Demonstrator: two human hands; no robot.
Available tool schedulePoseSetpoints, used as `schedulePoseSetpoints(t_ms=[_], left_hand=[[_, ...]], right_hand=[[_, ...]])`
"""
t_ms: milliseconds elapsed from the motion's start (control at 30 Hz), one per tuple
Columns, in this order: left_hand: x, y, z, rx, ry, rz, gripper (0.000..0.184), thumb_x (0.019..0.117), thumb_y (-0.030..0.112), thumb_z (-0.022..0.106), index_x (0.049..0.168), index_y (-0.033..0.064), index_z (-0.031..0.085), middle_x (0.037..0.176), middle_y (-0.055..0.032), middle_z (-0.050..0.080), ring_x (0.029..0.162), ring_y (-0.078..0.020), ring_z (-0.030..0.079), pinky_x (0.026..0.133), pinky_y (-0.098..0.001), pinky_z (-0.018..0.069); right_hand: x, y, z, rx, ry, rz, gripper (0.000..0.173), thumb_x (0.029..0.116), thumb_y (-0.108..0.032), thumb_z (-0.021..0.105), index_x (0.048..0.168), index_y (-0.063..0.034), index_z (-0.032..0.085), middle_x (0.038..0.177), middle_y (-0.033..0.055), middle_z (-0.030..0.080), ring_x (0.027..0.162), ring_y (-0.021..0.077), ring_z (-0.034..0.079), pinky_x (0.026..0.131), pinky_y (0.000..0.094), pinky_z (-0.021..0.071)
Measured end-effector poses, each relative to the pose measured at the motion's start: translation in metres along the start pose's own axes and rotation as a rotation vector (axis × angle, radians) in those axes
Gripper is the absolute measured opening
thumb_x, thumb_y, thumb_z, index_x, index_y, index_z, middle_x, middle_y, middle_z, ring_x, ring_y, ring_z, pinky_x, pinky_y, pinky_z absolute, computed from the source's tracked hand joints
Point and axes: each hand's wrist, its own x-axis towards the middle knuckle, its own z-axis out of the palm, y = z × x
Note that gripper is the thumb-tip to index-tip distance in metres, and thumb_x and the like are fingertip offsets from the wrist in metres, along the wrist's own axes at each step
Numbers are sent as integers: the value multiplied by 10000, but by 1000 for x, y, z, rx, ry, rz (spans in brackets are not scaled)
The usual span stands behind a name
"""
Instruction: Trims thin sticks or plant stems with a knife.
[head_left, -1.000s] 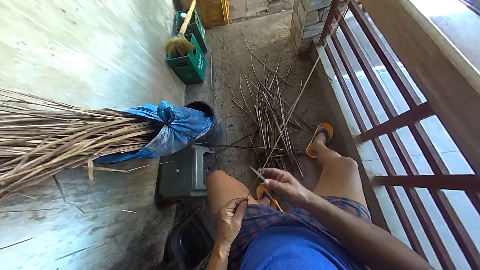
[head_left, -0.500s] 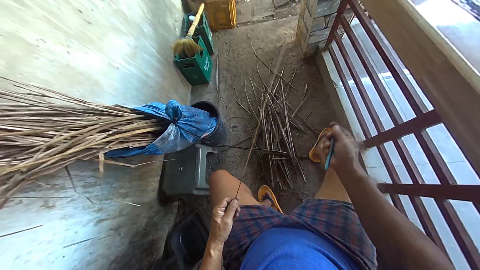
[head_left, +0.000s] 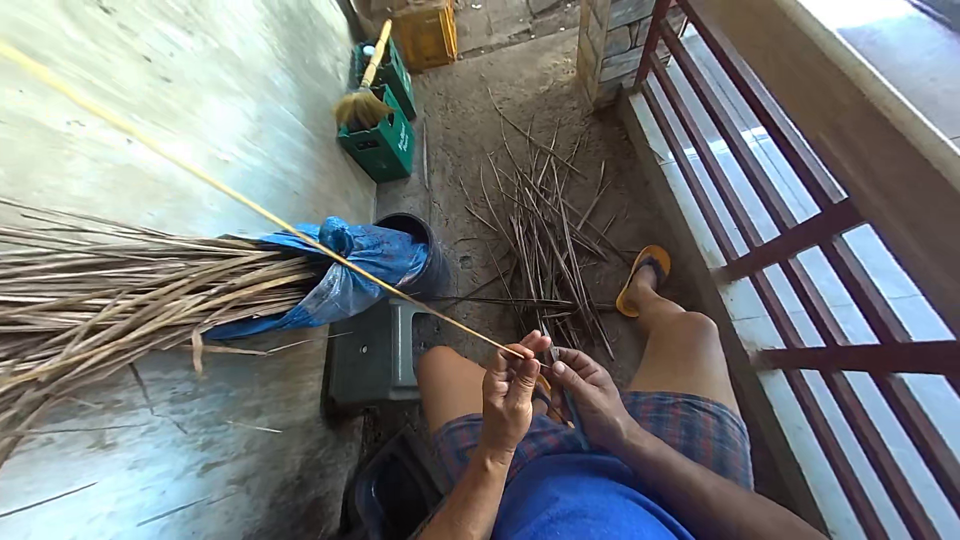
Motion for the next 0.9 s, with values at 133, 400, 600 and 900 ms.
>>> schedulePoseSetpoints(t_ms=[133,400,600,900], left_hand=[[-9,3,-10,66,33,-3,167,1026,227,619,1124,171,742,1153,-34,763,1125,-155,709,999,-319,564],[-34,40,-54,166,297,60,161,994,281,667,1079,216,786,1047,-25,784,908,-140,761,784,-282,639],[-90,28,-61,21,464,-155,155,963,282,707,1042,191,804,968,-72,788,851,-155,765,758,-293,638],[-134,38,-73,37,260,-753,398,1059,325,466,1159,26,710,1066,-131,770,910,-194,762,717,-301,627]], right_hand=[[19,-7,-37,-218,-7,-128,273,1006,-121,589,1242,16,582,841,-6,668,581,59,592,519,226,530],[64,-65,-133,-502,110,-151,260,987,-148,619,1212,-20,636,767,-17,670,560,54,598,524,212,536],[86,-97,-182,-530,164,-119,255,1004,-80,586,1257,-46,604,777,-14,666,529,40,573,494,193,518],[84,-129,-215,-375,273,-168,211,1027,-28,517,1201,-93,619,786,-20,655,502,17,540,440,169,480]])
